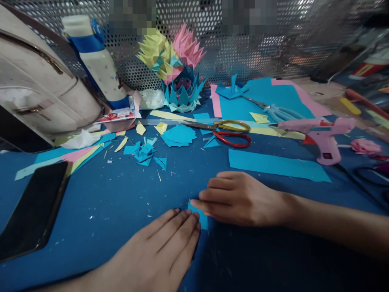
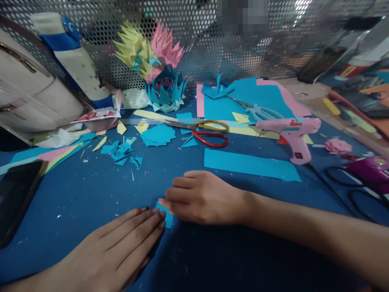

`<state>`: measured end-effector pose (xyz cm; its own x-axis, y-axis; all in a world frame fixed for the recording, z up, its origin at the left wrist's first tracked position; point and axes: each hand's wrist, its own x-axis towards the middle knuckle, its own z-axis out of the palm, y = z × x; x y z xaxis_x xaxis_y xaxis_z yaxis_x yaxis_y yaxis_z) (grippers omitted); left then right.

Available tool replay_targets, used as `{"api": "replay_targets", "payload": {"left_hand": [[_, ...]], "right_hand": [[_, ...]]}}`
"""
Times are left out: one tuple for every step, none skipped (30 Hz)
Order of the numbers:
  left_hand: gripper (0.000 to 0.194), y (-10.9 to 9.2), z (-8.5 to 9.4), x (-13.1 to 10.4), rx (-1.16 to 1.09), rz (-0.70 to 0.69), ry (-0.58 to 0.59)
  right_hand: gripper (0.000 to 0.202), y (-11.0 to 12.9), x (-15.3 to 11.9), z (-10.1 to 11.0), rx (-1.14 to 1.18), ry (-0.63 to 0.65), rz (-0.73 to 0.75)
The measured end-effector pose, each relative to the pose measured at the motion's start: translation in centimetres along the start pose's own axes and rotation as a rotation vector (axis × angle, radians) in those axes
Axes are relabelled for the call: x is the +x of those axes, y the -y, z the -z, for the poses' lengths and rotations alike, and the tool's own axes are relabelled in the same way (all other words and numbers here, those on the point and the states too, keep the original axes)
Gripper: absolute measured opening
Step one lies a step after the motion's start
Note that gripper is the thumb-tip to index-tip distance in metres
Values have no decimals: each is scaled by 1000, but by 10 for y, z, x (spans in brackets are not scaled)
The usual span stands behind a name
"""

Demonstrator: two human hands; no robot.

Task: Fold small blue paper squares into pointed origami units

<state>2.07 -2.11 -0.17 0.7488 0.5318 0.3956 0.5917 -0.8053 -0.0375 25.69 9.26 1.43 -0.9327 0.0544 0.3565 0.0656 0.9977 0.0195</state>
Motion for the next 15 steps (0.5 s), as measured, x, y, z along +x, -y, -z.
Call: {"api": "replay_targets", "payload": {"left_hand": [[35, 0, 0, 0, -2, 4, 0], [35, 0, 0, 0, -7, 8, -2], [35, 0, 0, 0, -11, 12, -1], [36, 0, 1, 0, -11, 13, -5], [36, 0, 1, 0, -10, 10, -8], [36, 0, 1, 0, -7, 7, -12], [35, 0, 1, 0, -5, 5, -17], [34, 0, 1, -1, -5, 5, -24], [33, -1, 1, -1, -8, 4, -26], [32, -1, 0, -2, -14, 5, -27], [32, -2, -1, -2, -19, 2, -26], [32, -2, -1, -3, -21, -5, -24], [32, -2, -2, -3, -23, -14, -16], [33, -2, -2, -4, -23, -24, -10], [34, -1, -2, -4, -24, -32, -1]], "right_hand": [[17, 2, 1, 1, -17, 11, 8], [19, 4, 1, 2, -31, 25, 11], [21, 7, 2, 2, -43, 41, 5], [24, 9, 2, 2, -53, 58, -10], [26, 12, 3, 2, -64, 70, -27], [28, 15, 3, 2, -73, 76, -41], [29, 17, 3, 3, -85, 78, -51], [28, 20, 3, 3, -100, 82, -52], [26, 22, 4, 4, -119, 92, -43], [23, 24, 4, 6, -140, 113, -24], [20, 27, 5, 8, -160, 141, 0], [16, 29, 5, 10, -176, 173, 24], [13, 31, 5, 12, -187, 202, 41], [11, 34, 5, 15, -189, 224, 50], [11, 36, 5, 18, -189, 238, 51]]}}
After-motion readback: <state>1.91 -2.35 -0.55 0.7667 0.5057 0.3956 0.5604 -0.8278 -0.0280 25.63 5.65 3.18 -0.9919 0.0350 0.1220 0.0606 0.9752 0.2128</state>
